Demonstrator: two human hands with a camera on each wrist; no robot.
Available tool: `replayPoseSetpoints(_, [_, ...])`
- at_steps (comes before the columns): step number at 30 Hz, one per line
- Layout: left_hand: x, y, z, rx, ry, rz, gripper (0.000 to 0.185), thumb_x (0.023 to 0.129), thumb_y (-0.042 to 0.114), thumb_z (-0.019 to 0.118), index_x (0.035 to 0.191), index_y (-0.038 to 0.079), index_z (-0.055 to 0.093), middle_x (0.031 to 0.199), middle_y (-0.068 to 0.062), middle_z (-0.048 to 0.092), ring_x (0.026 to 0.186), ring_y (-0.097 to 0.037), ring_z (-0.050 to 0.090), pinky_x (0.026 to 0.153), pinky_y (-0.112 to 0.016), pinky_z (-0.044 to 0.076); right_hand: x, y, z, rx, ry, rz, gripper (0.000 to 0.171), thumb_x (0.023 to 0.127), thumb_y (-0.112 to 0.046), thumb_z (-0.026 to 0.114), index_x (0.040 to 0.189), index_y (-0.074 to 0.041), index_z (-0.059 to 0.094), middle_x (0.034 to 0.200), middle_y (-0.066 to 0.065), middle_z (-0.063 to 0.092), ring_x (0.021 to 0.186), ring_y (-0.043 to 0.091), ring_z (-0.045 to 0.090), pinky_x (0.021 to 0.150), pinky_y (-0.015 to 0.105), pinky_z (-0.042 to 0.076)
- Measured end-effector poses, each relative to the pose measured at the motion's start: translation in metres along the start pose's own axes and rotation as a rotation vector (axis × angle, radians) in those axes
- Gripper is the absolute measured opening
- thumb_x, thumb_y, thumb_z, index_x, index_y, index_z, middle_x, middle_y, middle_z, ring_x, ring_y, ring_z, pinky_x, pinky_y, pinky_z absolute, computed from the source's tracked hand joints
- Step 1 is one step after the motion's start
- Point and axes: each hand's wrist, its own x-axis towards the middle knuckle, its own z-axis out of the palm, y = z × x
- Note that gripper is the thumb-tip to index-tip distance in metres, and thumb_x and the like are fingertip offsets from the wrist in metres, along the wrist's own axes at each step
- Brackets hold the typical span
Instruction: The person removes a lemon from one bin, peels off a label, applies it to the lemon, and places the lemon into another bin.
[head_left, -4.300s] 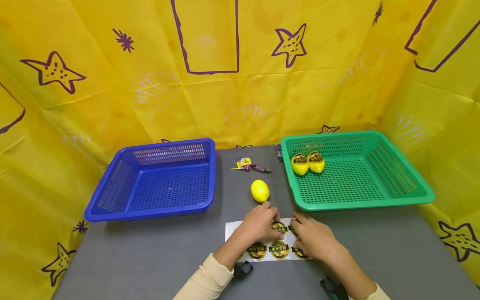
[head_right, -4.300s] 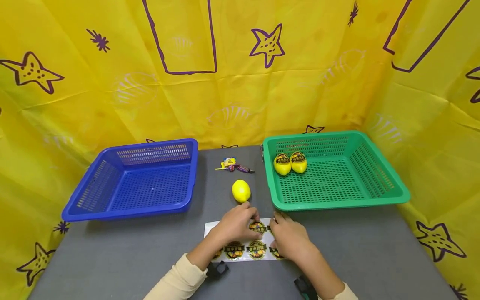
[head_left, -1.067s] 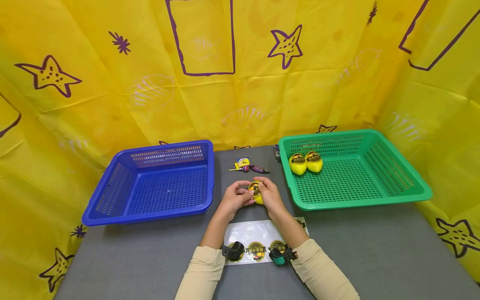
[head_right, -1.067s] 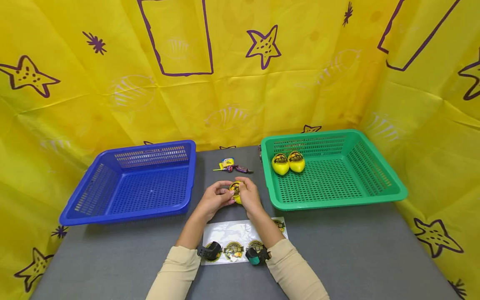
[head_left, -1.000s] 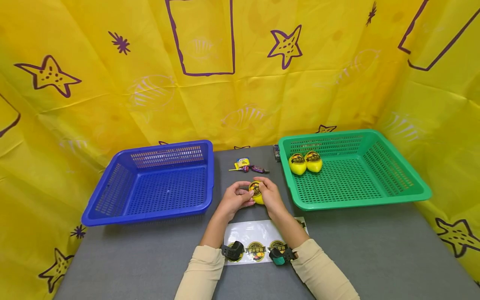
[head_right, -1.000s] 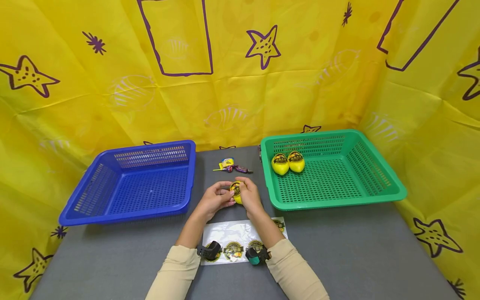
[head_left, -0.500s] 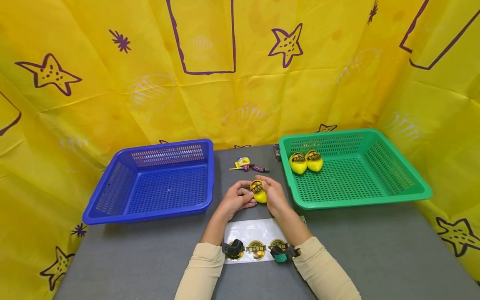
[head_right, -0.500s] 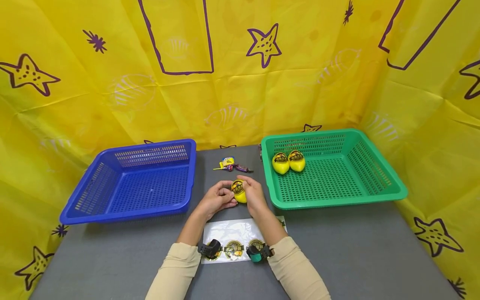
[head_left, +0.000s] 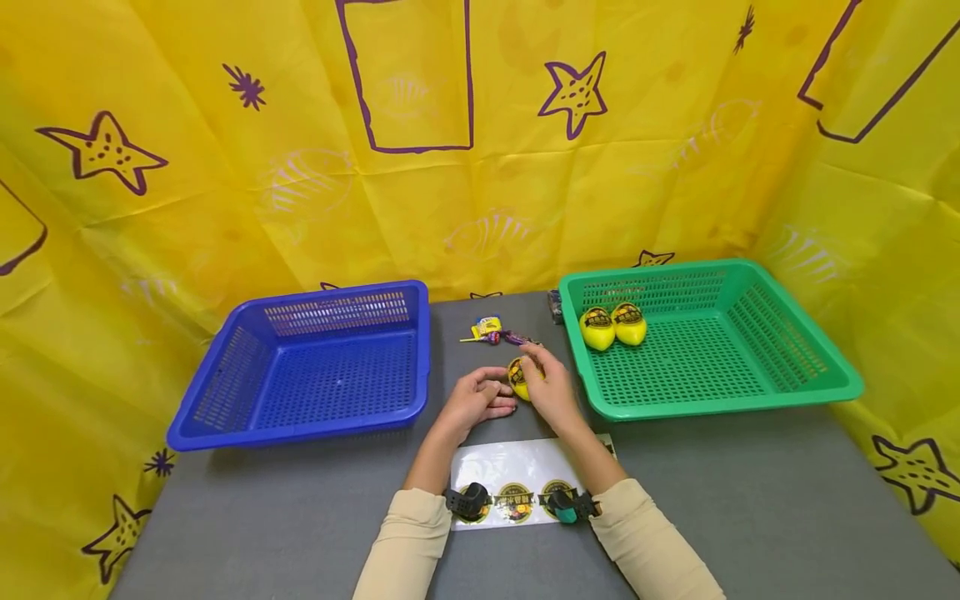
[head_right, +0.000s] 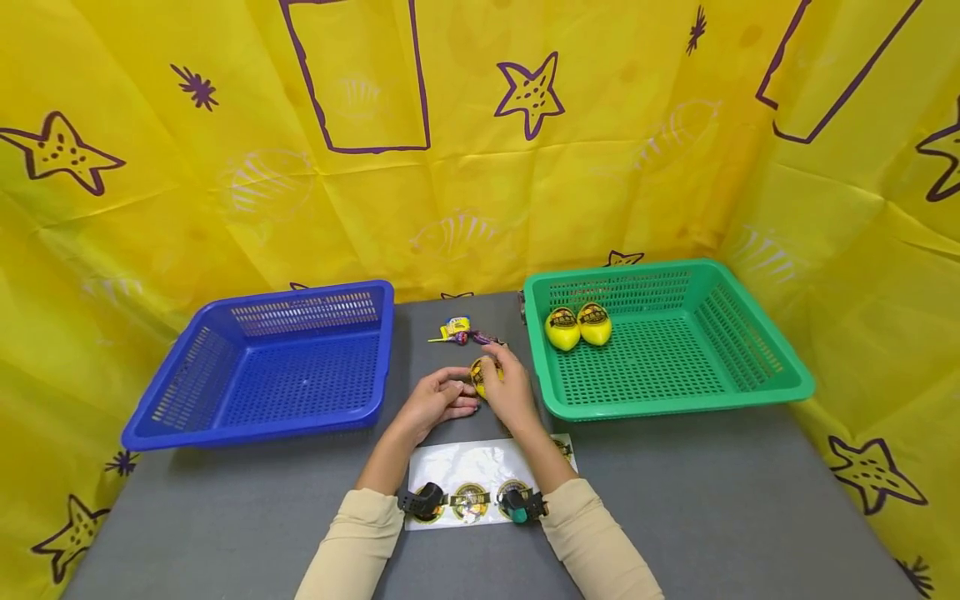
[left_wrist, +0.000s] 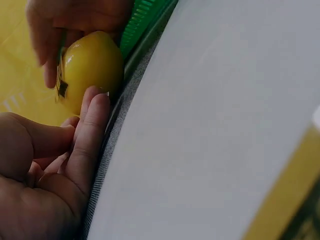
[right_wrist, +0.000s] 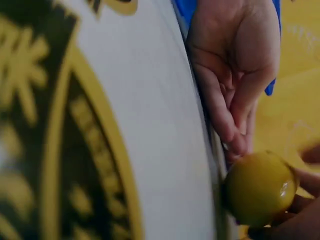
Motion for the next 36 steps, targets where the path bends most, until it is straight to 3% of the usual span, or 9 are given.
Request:
replayPoseSetpoints(3, [0.0,-0.001,0.0,-0.018,0.0,-0.001,0.033,0.103,-0.005,0.042,0.134,-0.009,0.051,0.108,-0.019,0.068,0.085,-0.02,0.07,0.08,-0.037,0.059,-0.004,-0.004,-0.001,-0.326,-0.05,-0.196,0.039,0.091,-0.012,0.072,0.125,0.004,0.064,0.132,0.025,0.058,0.127,0.044,0.05,0.108,0.055,0.037])
replayPoseSetpoints(5, [0.001,-0.001,-0.001,-0.014,0.005,-0.001,0.033,0.102,-0.006,0.043,0.134,-0.01,0.051,0.111,-0.019,0.068,0.086,-0.019,0.069,0.08,-0.036,0.059,-0.007,-0.009,-0.003,-0.492,-0.092,-0.244,0.045,0.085,-0.015,0.078,0.124,0.002,0.065,0.131,0.026,0.058,0.12,0.045,0.053,0.103,0.057,0.042])
replayPoseSetpoints(9, [0.001,-0.001,-0.001,-0.01,0.002,0.007,0.033,0.1,-0.008,0.045,0.133,-0.012,0.05,0.112,-0.024,0.067,0.088,-0.022,0.069,0.081,-0.038,0.059,-0.01,-0.019,-0.007,-0.734,-0.15,-0.222,0.048,0.08,-0.014,0.081,0.124,-0.003,0.066,0.127,0.025,0.058,0.108,0.045,0.057,0.092,0.056,0.049])
replayPoseSetpoints(13, [0.001,0.0,0.0,-0.012,-0.002,0.006,0.032,0.099,-0.009,0.046,0.13,-0.013,0.05,0.11,-0.027,0.066,0.089,-0.025,0.07,0.084,-0.039,0.058,-0.011,-0.027,-0.011,-0.852,-0.206,-0.185,0.051,0.078,-0.014,0.081,0.125,-0.005,0.064,0.12,0.023,0.059,0.101,0.043,0.059,0.085,0.054,0.052])
replayPoseSetpoints(17, [-0.001,0.0,0.001,0.008,0.013,-0.005,0.031,0.099,-0.009,0.047,0.129,-0.013,0.052,0.105,-0.022,0.068,0.087,-0.022,0.069,0.082,-0.038,0.059,-0.014,-0.04,-0.017,-0.858,-0.275,-0.203,0.058,0.076,-0.017,0.081,0.128,-0.003,0.061,0.119,0.021,0.059,0.099,0.04,0.059,0.082,0.051,0.053])
replayPoseSetpoints(24, [-0.001,-0.001,0.001,0.03,0.021,0.001,0.03,0.099,-0.007,0.049,0.129,-0.012,0.051,0.104,-0.022,0.069,0.086,-0.022,0.07,0.081,-0.037,0.059,-0.014,-0.081,-0.041,-0.742,-0.353,-0.268,0.069,0.072,-0.016,0.078,0.135,0.001,0.054,0.121,0.018,0.058,0.093,0.031,0.055,0.077,0.041,0.049])
replayPoseSetpoints(29, [0.0,-0.002,0.0,0.03,0.02,0.003,0.031,0.097,-0.01,0.049,0.127,-0.013,0.053,0.107,-0.029,0.066,0.087,-0.026,0.071,0.081,-0.037,0.059,-0.005,-0.097,-0.071,-0.691,-0.323,-0.274,0.069,0.074,-0.015,0.077,0.137,0.002,0.053,0.124,0.018,0.057,0.092,0.027,0.054,0.074,0.039,0.047])
replayPoseSetpoints(36, [0.001,-0.003,0.002,0.038,0.033,0.009,0.031,0.096,-0.012,0.048,0.127,-0.014,0.053,0.106,-0.027,0.066,0.086,-0.023,0.071,0.079,-0.034,0.059,0.019,-0.085,-0.124,-0.605,-0.244,-0.129,0.071,0.083,-0.018,0.075,0.144,0.004,0.045,0.135,0.024,0.05,0.102,0.034,0.052,0.08,0.048,0.047])
